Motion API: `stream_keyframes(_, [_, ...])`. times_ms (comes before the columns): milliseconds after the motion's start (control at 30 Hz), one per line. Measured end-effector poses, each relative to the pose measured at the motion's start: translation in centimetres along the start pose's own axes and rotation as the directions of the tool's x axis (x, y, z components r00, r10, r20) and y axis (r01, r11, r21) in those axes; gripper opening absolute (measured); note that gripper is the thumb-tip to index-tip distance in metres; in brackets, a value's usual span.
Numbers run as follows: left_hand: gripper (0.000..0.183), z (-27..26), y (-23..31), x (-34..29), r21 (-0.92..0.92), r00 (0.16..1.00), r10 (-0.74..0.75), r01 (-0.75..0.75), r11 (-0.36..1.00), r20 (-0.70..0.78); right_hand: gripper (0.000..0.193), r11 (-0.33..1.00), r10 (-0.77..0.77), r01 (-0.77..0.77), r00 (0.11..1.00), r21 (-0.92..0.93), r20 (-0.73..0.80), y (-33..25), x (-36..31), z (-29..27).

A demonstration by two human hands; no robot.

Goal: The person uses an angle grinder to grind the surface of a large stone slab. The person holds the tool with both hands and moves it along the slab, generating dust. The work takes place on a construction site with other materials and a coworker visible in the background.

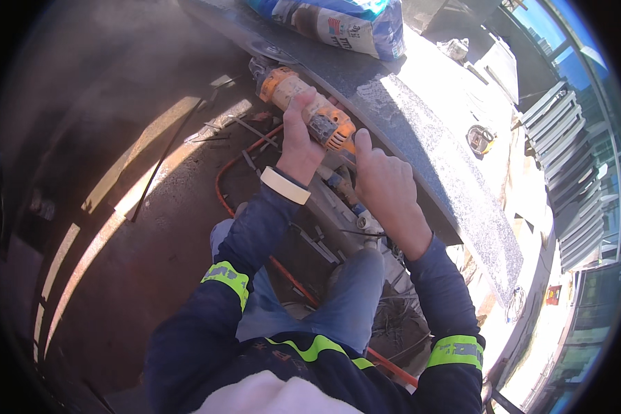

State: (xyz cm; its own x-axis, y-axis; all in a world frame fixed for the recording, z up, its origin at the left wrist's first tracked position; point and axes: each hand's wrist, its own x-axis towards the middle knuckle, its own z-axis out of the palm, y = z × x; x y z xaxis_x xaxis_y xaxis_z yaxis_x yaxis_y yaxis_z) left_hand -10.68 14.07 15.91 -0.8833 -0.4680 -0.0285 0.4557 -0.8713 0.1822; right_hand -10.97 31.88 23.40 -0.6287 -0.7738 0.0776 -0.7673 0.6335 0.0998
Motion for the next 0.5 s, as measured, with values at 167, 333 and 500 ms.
stream_keyframes(167, [0.064,1.4,-2.0,-3.4,0.067,0.998,-0.013,0.018,0.998,-0.066,0.061,0.998,0.061,-0.061,0.998,-0.013,0.02,0.9,-3.2,-0.5])
stream_keyframes(333, [0.066,1.9,-3.0,-5.2,0.105,1.0,-0.01,0.012,0.994,-0.012,0.057,0.999,0.01,-0.012,0.999,-0.049,-0.032,2.0,-5.1,-0.5])
stream_keyframes(500, [0.066,1.9,-3.0,-5.3,0.094,0.999,-0.02,0.022,0.995,-0.027,0.057,0.999,-0.005,0.003,0.998,-0.035,-0.055,2.1,-5.2,-0.4])
